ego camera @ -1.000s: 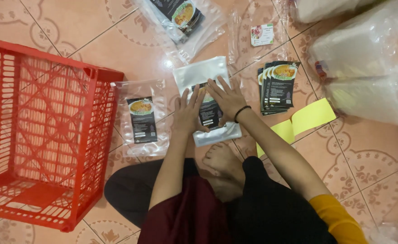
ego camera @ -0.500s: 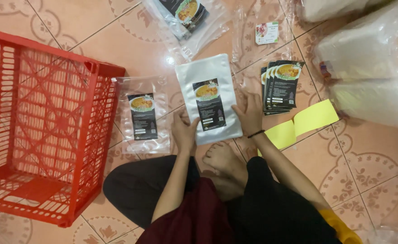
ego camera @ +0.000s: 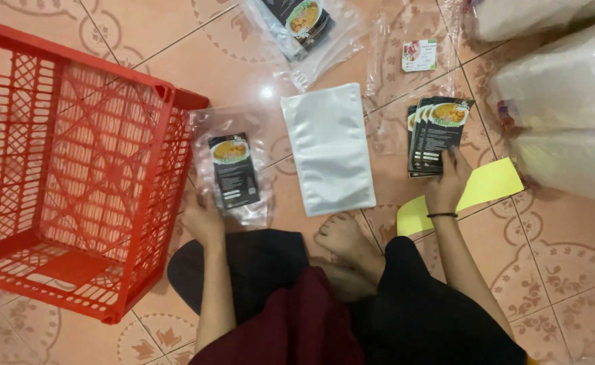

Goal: Apply adhesive labels to plastic food packaging pouches.

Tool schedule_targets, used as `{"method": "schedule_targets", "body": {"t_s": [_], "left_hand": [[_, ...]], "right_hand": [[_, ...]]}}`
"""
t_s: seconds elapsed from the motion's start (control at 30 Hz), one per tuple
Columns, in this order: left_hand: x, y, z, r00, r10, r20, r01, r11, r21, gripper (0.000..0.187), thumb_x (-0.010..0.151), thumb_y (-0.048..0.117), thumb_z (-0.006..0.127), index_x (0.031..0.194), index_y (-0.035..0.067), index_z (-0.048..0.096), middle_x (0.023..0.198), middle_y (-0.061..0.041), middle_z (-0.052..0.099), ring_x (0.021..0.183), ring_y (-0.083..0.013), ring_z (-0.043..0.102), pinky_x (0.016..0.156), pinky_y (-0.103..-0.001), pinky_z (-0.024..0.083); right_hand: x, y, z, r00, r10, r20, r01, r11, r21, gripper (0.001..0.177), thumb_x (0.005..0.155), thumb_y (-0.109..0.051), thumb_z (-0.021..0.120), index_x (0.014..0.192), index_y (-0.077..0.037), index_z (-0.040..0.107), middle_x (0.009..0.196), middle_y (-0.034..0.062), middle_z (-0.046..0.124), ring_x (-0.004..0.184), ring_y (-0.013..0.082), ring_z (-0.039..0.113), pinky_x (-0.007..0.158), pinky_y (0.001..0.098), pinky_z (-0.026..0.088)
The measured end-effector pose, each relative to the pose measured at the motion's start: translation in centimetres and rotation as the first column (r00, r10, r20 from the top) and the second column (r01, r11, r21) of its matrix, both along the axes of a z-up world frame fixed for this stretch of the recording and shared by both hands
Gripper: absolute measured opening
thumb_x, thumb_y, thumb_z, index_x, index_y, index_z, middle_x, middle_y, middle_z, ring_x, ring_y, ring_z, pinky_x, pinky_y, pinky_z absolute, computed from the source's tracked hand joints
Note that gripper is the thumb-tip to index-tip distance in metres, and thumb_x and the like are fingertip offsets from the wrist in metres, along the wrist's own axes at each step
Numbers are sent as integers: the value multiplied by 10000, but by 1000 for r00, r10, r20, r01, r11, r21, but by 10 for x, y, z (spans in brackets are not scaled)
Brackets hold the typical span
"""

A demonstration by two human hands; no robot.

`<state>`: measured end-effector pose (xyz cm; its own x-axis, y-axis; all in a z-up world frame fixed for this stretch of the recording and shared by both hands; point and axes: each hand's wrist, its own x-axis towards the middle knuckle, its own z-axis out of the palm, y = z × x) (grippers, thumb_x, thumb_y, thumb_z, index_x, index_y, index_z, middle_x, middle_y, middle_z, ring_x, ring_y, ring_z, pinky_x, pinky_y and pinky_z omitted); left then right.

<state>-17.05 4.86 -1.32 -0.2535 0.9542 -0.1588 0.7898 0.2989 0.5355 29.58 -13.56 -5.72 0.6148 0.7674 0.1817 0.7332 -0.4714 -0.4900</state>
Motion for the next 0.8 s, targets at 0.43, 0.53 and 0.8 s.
{"method": "schedule_targets", "body": {"t_s": [0.43,0.53,0.8], "left_hand": [[38,-22,-39,810,-527,-258,510,849,-134,902,857,516,728,1500,-33,413,1563,-367,262,1419,-583,252,1106,-625,292],[37,-20,-38,843,-495,-210,491,868,-72,855,875,472,738,1510,-15,438,1583,-362,279,1423,-570,270,1129,-616,298],[149,-49,100,562,-768,307,668,640,379,730,832,256,842,1445,16,528,1515,-199,502,1429,-407,461,1187,-519,373]], "right_hand": [[23,-21,13,947,154,281,-97,974,-206,119,832,-30,753,942,-71,743,1012,96,704,1076,300,637,948,441,470],[29,-16,28,987,106,123,-91,988,-122,137,815,-36,759,928,-112,773,1044,63,736,1061,284,629,943,421,464],[-39,50,173,763,539,-357,-571,821,17,153,844,-31,747,995,-59,758,890,92,690,842,264,674,722,361,532]]}}
